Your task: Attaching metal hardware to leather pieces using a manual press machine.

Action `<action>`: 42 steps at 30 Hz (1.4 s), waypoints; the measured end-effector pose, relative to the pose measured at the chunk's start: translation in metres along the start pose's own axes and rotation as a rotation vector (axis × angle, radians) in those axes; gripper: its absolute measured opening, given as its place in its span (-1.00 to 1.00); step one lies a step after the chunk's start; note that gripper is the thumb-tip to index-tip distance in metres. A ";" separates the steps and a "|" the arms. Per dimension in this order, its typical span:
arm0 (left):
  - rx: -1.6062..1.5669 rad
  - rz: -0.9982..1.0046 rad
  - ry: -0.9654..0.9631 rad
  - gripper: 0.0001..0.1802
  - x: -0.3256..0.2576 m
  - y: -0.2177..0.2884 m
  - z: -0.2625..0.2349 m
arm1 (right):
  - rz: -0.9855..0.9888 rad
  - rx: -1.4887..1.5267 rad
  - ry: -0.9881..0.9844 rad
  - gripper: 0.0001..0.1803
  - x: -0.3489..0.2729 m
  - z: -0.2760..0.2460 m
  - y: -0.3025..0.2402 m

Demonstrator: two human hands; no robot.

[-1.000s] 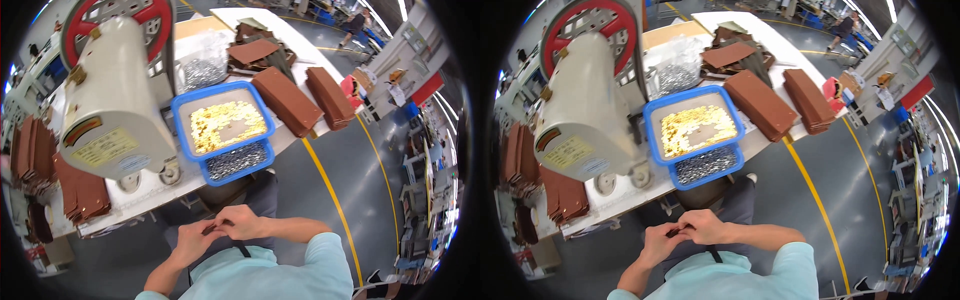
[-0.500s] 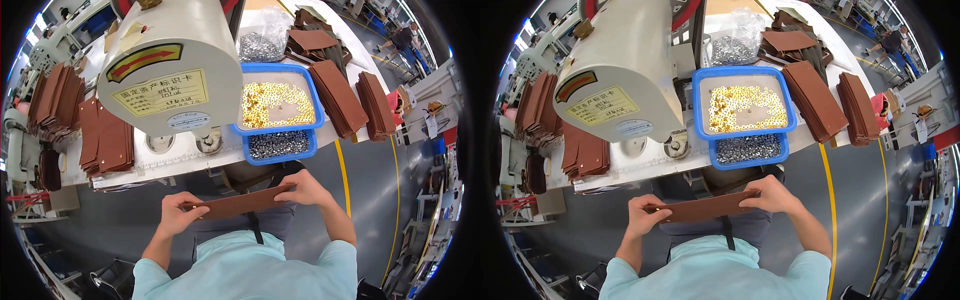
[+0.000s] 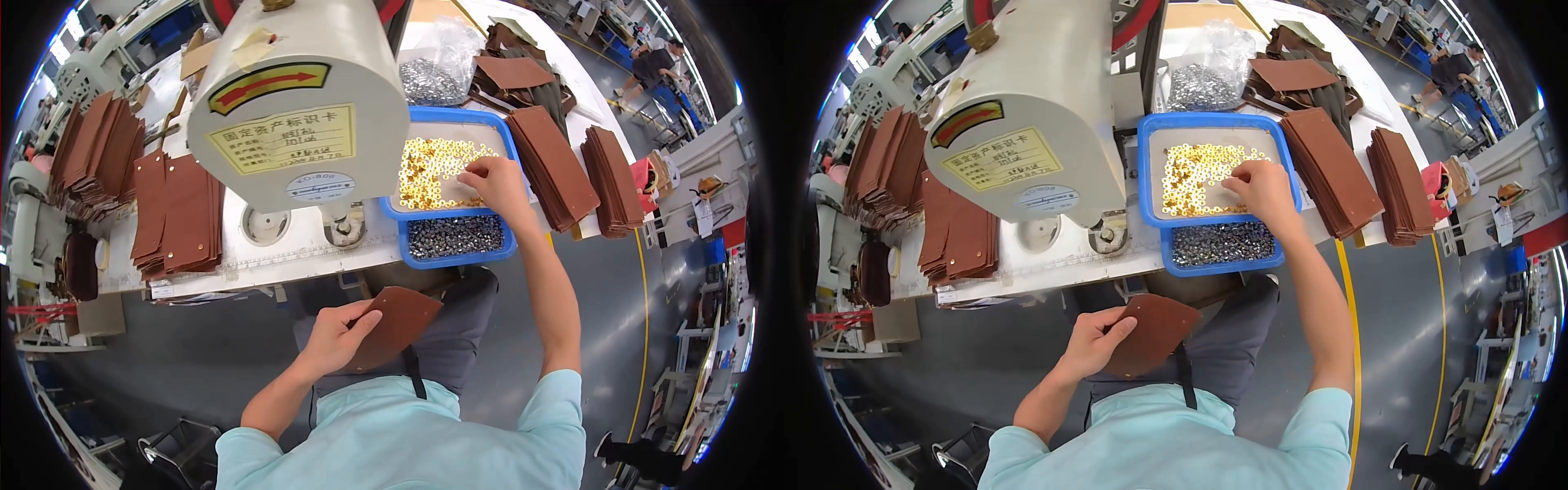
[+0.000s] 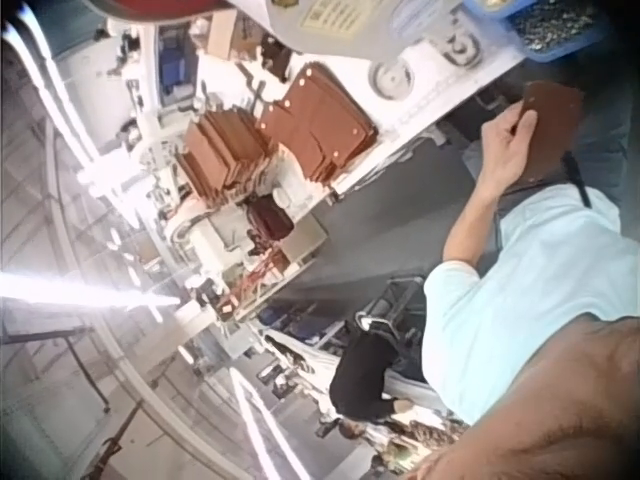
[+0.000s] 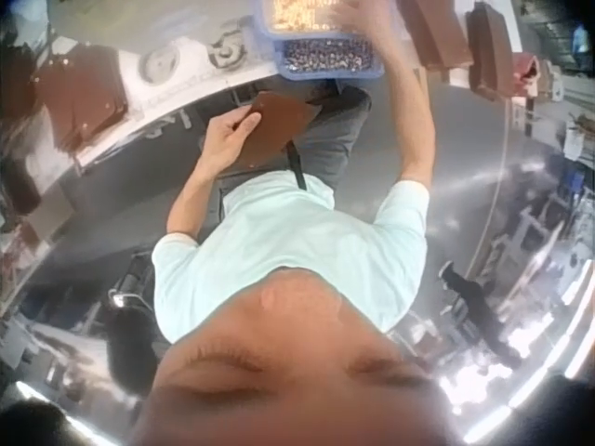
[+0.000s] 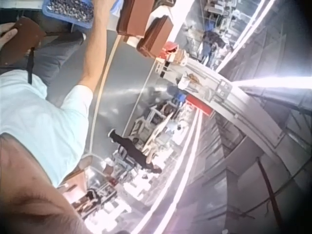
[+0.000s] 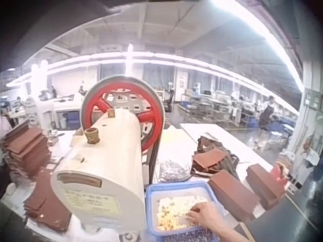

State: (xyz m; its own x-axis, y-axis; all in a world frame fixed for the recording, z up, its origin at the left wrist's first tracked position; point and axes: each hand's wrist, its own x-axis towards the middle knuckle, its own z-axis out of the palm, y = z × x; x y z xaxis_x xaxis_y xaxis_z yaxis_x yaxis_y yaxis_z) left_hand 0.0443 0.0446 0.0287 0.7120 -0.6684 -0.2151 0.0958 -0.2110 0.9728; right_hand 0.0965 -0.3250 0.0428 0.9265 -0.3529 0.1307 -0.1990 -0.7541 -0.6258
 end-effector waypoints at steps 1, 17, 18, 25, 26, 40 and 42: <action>-0.002 0.026 0.026 -0.68 0.001 -0.001 0.002 | -0.014 -0.087 -0.021 -0.78 0.004 0.005 0.005; -0.345 -0.077 -0.051 -0.66 0.012 0.000 0.011 | -0.556 0.283 -0.035 -0.81 -0.160 0.038 -0.091; -0.371 -0.095 -0.093 -0.67 0.011 0.001 0.011 | -0.546 0.278 -0.040 -0.81 -0.169 0.043 -0.092; -0.199 -0.120 -0.115 -0.66 0.005 0.009 0.020 | -0.429 0.307 -0.037 -0.80 -0.189 0.047 -0.088; -0.195 -0.125 -0.118 -0.66 0.003 0.011 0.020 | -0.384 0.339 -0.073 -0.79 -0.190 0.046 -0.086; 0.094 -0.005 -0.104 -0.70 0.003 0.005 0.021 | 0.043 0.550 -0.386 -0.80 -0.162 0.029 -0.068; 0.135 0.064 -0.058 -0.74 0.005 0.005 0.024 | -0.106 0.332 -0.210 -0.79 -0.136 0.025 -0.050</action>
State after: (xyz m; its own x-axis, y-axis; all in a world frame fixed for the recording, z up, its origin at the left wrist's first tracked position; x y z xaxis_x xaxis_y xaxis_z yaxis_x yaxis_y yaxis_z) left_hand 0.0312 0.0233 0.0304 0.6720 -0.7226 -0.1619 -0.0450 -0.2581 0.9651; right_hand -0.0116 -0.2251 0.0372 0.9883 -0.1359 0.0698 -0.0164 -0.5483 -0.8361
